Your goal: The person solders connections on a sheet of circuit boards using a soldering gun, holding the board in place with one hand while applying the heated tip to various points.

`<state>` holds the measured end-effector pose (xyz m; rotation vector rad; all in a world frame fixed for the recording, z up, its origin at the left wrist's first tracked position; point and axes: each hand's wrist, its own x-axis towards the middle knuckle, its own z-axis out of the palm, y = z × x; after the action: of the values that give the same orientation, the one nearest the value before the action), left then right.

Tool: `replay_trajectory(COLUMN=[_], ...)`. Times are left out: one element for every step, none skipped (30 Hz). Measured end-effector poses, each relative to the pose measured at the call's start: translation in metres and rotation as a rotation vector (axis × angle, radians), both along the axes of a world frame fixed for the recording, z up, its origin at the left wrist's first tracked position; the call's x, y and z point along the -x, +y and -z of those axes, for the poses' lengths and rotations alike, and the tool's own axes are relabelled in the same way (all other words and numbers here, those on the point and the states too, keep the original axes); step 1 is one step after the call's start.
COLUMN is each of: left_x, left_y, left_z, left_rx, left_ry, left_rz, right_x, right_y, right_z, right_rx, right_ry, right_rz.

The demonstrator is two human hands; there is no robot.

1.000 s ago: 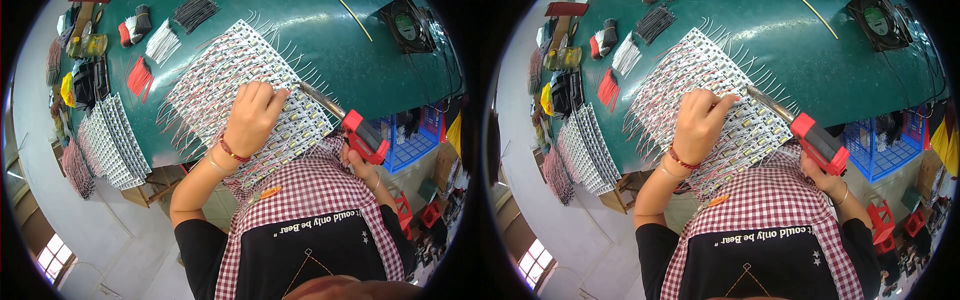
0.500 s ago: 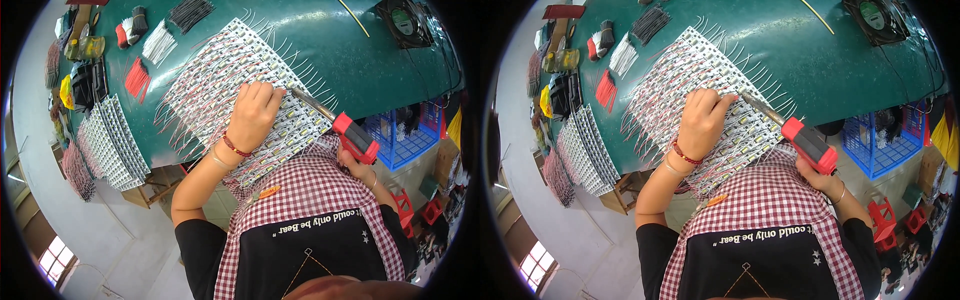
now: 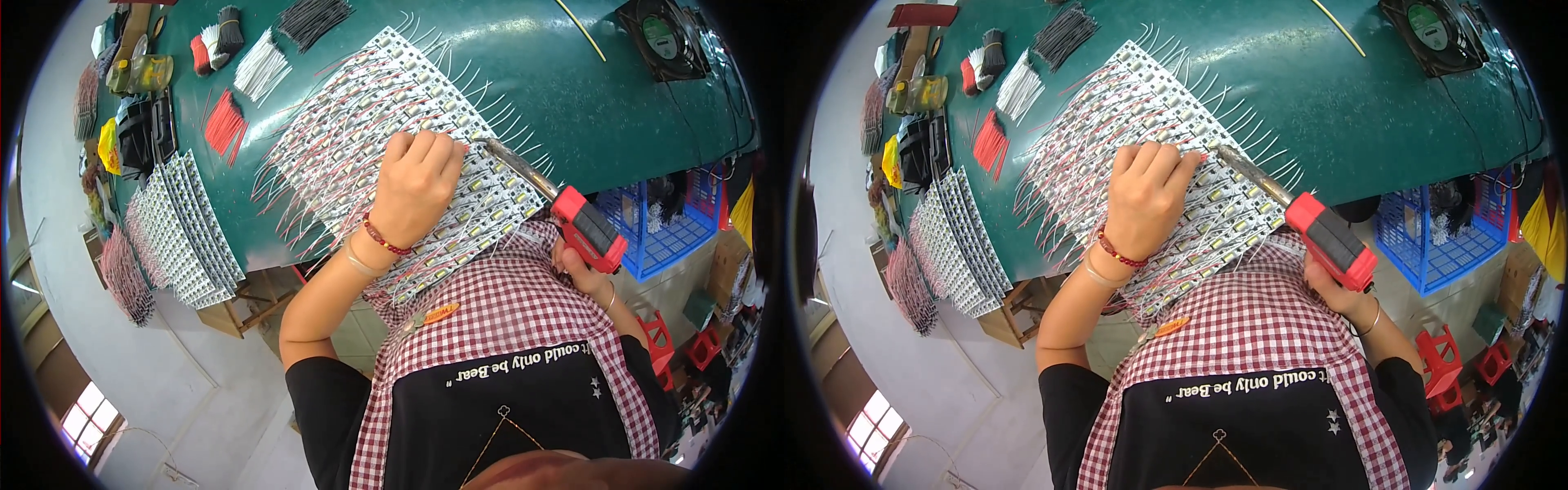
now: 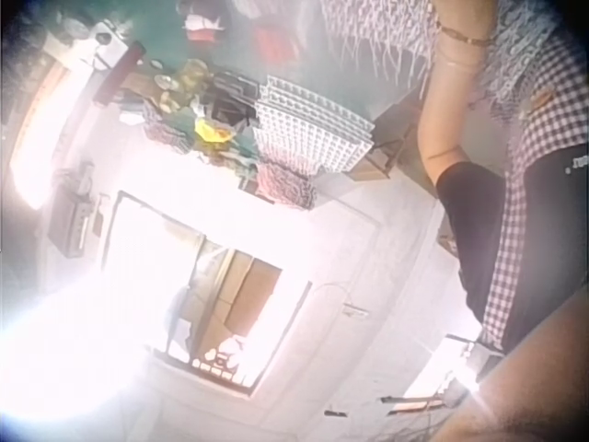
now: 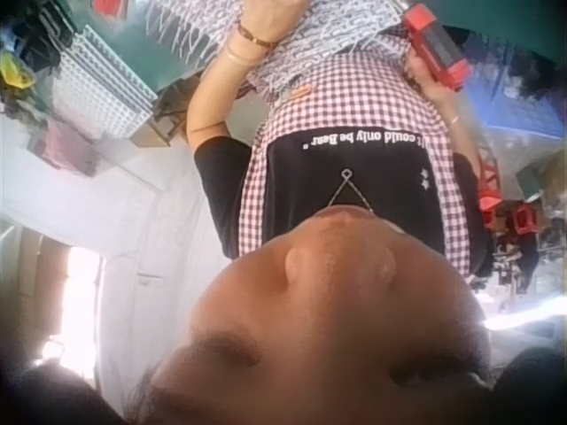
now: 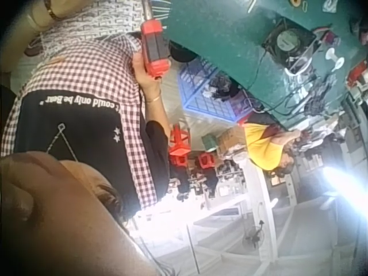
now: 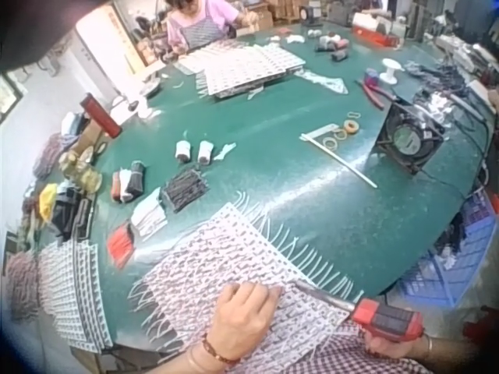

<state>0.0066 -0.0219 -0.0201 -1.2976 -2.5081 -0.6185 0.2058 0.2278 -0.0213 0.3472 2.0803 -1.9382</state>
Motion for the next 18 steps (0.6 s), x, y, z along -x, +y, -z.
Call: replay_trajectory(left_x=[0.0, 0.0, -0.001, -0.001, -0.001, -0.001, -0.001, -0.001, -0.001, -0.002, -0.002, -0.002, -0.002, -0.001, -0.001, -0.001, -0.002, -0.002], left_y=[0.0, 0.0, -0.001, -0.001, -0.002, -0.002, -0.002, -0.001, -0.001, -0.001, -0.001, -0.002, -0.001, -0.001, 0.0, -0.001, -0.001, -0.001], left_z=[0.0, -0.001, -0.001, 0.0, 0.001, 0.002, 0.002, 0.001, 0.001, 0.001, 0.0, 0.0, 0.0, 0.0, -0.001, 0.0, 0.0, 0.0], left_rx=[0.001, 0.021, 0.041, 0.041, 0.037, 0.033, 0.035, 0.036, 0.038, 0.038, 0.039, 0.039, 0.041, 0.045, 0.049, 0.048, 0.063, 0.078], left_ry=[0.001, 0.006, 0.011, 0.011, 0.001, -0.01, -0.009, -0.015, -0.021, -0.021, -0.027, -0.032, -0.033, -0.03, -0.028, -0.027, -0.014, -0.002], left_rz=[0.0, 0.002, 0.004, 0.003, 0.009, 0.015, 0.014, 0.024, 0.035, 0.034, 0.037, 0.04, 0.04, 0.043, 0.045, 0.045, 0.045, 0.044], right_x=[0.001, 0.002, 0.004, 0.006, 0.008, 0.007, 0.006, 0.005, 0.005, 0.005, 0.004, 0.001, -0.003, -0.005, -0.004, -0.001, 0.001, 0.0], right_y=[0.001, 0.001, 0.002, 0.001, 0.0, -0.001, -0.002, -0.002, -0.002, -0.002, -0.002, -0.001, 0.002, 0.004, 0.003, 0.001, 0.0, 0.0], right_z=[-0.001, 0.0, 0.001, 0.004, 0.006, 0.009, 0.013, 0.015, 0.016, 0.016, 0.016, 0.017, 0.019, 0.019, 0.016, 0.01, 0.007, 0.008], right_rx=[-0.003, -0.007, -0.006, -0.078, -0.15, -0.15, -0.171, -0.191, -0.19, -0.196, -0.203, -0.204, -0.201, -0.197, -0.196, -0.123, -0.051, -0.051], right_ry=[-0.017, -0.034, -0.033, 0.054, 0.142, 0.143, 0.14, 0.136, 0.138, 0.137, 0.137, 0.137, 0.133, 0.129, 0.129, 0.09, 0.05, 0.051], right_rz=[-0.021, -0.043, -0.043, -0.107, -0.171, -0.172, -0.118, -0.064, -0.065, -0.06, -0.054, -0.055, -0.061, -0.067, -0.067, -0.017, 0.032, 0.032])
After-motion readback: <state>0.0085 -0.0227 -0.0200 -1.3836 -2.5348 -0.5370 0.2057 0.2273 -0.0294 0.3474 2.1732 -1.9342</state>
